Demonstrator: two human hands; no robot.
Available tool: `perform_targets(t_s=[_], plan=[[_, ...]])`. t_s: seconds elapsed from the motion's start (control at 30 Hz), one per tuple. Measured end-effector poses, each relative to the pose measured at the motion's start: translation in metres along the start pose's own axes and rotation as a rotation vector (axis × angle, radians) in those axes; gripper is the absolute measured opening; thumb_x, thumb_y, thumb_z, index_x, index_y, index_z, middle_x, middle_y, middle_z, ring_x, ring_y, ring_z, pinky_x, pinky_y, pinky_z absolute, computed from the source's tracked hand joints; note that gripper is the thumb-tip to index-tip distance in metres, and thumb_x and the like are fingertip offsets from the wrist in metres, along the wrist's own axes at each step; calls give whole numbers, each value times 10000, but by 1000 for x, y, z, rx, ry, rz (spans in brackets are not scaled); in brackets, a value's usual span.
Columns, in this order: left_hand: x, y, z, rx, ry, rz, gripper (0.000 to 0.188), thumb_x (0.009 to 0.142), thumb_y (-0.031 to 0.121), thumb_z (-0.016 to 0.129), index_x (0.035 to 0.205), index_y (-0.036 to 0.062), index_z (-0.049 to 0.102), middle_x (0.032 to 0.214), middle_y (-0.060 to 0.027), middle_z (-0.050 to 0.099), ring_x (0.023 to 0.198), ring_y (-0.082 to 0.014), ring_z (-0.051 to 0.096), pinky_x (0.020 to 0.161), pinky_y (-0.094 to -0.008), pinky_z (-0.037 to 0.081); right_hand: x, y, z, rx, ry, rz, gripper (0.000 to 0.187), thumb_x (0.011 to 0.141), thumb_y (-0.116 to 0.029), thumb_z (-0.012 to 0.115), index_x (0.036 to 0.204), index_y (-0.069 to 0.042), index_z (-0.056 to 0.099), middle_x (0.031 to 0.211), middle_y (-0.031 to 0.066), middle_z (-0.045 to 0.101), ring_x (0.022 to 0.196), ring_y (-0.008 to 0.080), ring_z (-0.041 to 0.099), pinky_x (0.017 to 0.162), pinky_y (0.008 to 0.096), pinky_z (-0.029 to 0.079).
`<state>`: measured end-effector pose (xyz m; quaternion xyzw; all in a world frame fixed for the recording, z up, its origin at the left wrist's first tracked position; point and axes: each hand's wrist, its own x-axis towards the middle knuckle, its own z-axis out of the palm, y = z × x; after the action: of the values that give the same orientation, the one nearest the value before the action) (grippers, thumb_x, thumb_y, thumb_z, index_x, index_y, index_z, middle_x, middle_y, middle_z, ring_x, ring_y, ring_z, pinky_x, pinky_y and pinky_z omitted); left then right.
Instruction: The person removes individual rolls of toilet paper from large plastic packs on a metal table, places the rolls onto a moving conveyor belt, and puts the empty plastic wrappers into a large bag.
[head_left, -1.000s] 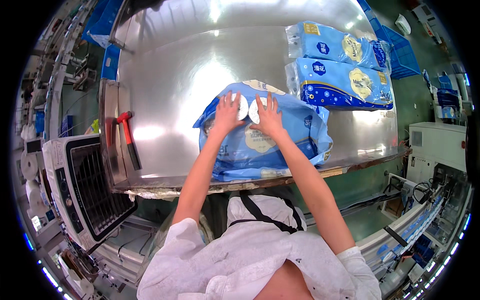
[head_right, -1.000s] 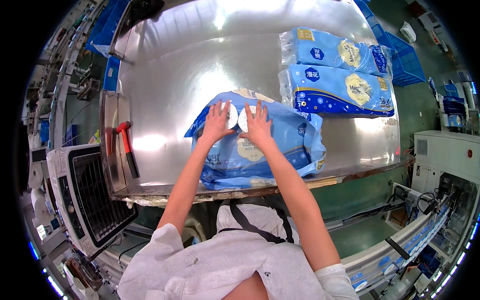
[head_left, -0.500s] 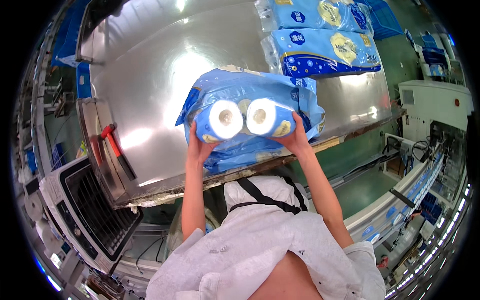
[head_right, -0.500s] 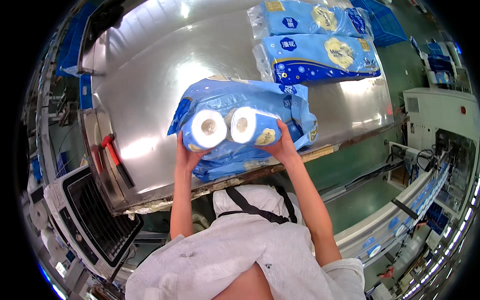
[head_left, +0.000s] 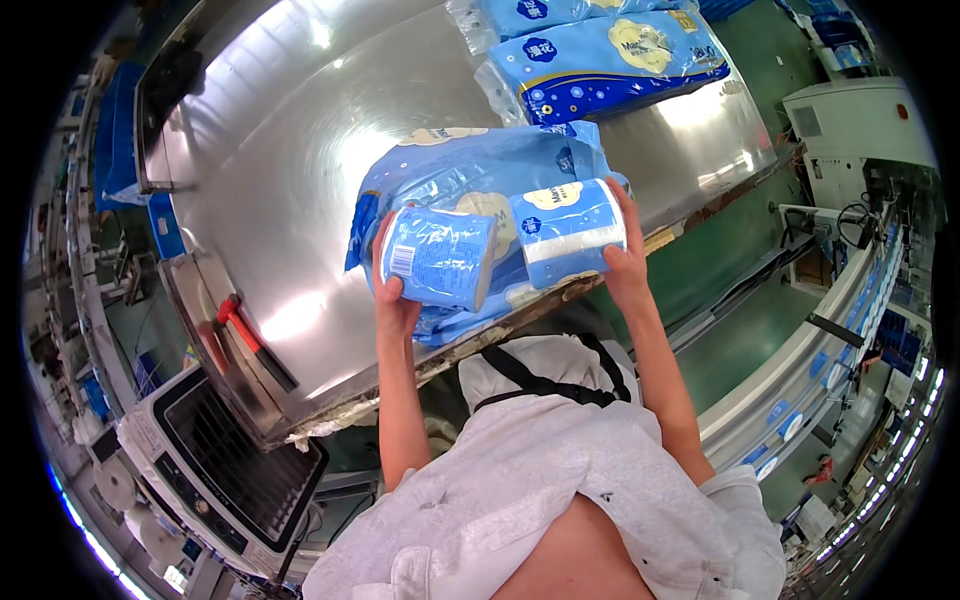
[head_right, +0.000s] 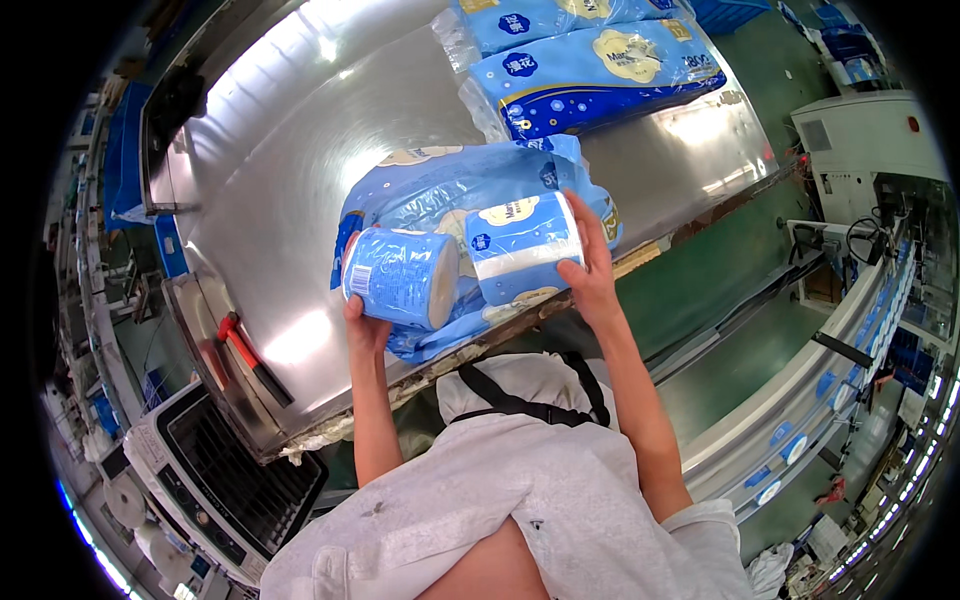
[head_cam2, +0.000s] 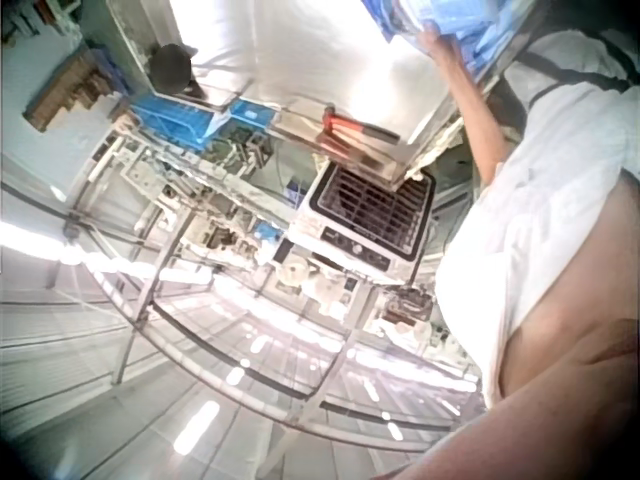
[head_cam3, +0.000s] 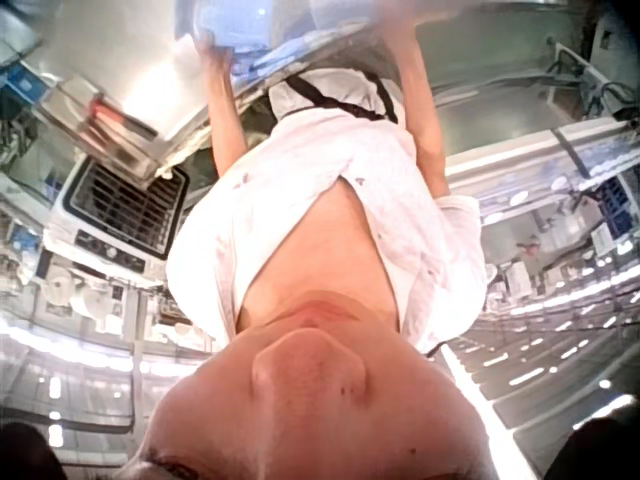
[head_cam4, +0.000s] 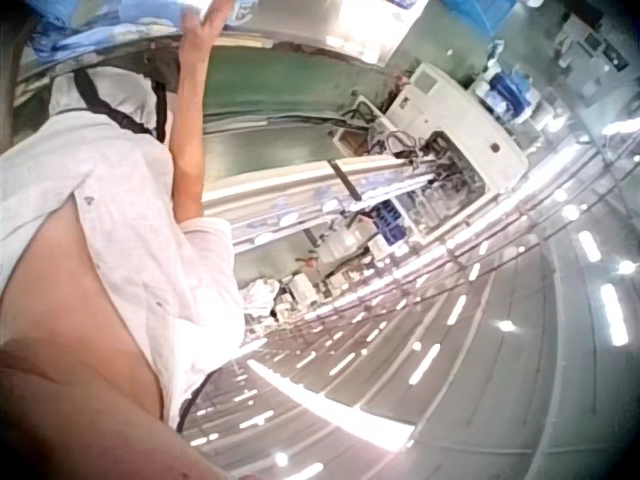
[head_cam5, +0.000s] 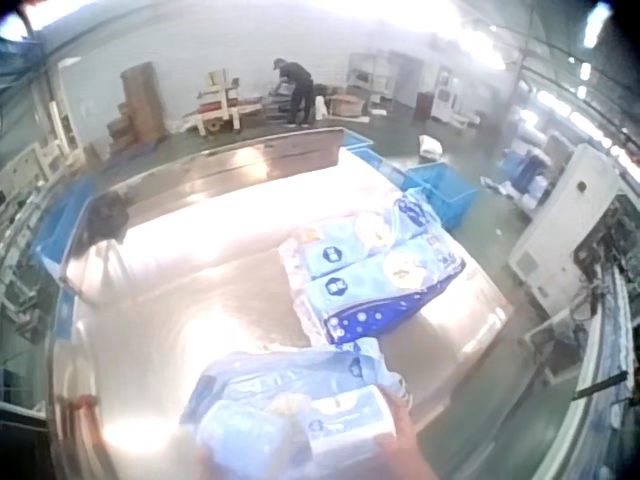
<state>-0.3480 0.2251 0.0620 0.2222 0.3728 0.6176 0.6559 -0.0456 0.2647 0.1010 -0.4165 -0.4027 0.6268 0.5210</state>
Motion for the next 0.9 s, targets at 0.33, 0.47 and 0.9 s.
perform_targets(t_s=[0.33,0.47,0.9], plan=[[-10,7,52,90,-2,56,1174,599,490,856,1503,72,234,1561,-118,243,1394,-272,318,1134,-412,304,-32,-4,13,-5,18,-45,1083,670,-361,807,1516,-75,194,1476,126,307,1376,270,300,1141,391,214],[-13,9,44,143,-102,-10,1123,706,483,771,1539,131,106,1555,-76,254,1392,-239,323,1135,-414,291,-40,-11,4,-7,-21,-44,1165,637,-329,844,1539,-111,139,1482,121,292,1379,269,291,1145,383,201],[-32,-27,76,-124,-60,-397,822,880,620,462,1515,151,236,1489,-141,363,1326,-397,398,1002,-567,427,-92,-31,-45,370,132,62,826,835,-431,632,1507,-120,266,1438,93,413,1324,247,413,1110,366,297]])
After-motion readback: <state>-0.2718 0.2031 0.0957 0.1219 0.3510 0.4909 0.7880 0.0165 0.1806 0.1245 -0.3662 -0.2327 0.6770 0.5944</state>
